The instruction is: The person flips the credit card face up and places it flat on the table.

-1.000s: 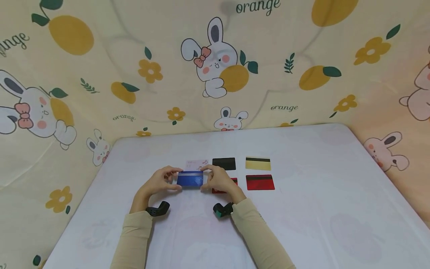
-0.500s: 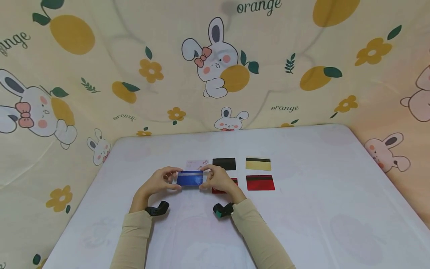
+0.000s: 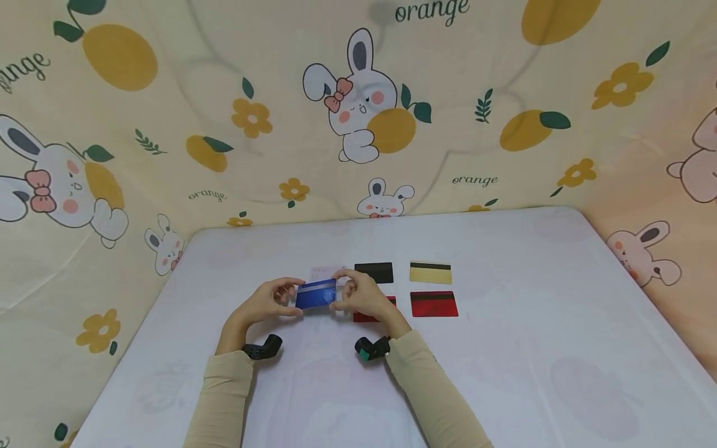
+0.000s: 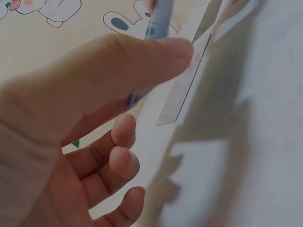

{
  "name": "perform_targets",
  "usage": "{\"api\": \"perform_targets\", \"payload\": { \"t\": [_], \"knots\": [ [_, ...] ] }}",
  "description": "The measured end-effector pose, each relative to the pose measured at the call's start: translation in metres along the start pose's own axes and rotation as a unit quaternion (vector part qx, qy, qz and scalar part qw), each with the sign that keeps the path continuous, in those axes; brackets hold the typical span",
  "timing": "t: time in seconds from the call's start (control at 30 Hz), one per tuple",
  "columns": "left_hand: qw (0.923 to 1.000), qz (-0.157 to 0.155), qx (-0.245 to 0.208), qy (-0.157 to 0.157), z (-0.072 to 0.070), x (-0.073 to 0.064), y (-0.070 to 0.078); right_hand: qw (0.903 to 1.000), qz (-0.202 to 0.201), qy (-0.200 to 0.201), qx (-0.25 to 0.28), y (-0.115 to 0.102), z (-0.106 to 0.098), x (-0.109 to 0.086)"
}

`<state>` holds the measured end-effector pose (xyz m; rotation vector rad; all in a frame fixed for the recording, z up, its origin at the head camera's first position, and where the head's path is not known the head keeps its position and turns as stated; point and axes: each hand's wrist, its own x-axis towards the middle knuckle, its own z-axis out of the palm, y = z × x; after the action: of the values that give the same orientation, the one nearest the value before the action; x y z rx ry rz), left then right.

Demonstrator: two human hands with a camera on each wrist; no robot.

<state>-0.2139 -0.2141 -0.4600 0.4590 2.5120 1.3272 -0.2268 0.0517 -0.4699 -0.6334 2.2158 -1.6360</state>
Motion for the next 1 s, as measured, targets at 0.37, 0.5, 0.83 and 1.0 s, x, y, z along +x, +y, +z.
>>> {"api": "perform_targets", "payload": {
  "t": [0.37, 0.5, 0.83, 1.0],
  "knots": [
    [0.9994, -0.01, 0.032, 0.007, 0.0, -0.003, 0.01, 1.0, -0.009, 0.002, 0.001, -0.005, 0.0, 0.0],
    [0.9992, -0.011, 0.037, 0.009, -0.002, -0.005, 0.012, 0.9999, -0.013, 0.002, -0.003, -0.006, 0.0, 0.0],
    [0.9983, 0.015, 0.053, 0.021, 0.0, -0.004, 0.015, 0.9974, -0.07, 0.0, 0.013, -0.002, 0.0, -0.002],
    [0.9983, 0.021, 0.049, 0.022, 0.002, -0.002, 0.02, 0.9992, -0.038, 0.003, 0.015, -0.006, 0.0, -0.002]
  ]
}}
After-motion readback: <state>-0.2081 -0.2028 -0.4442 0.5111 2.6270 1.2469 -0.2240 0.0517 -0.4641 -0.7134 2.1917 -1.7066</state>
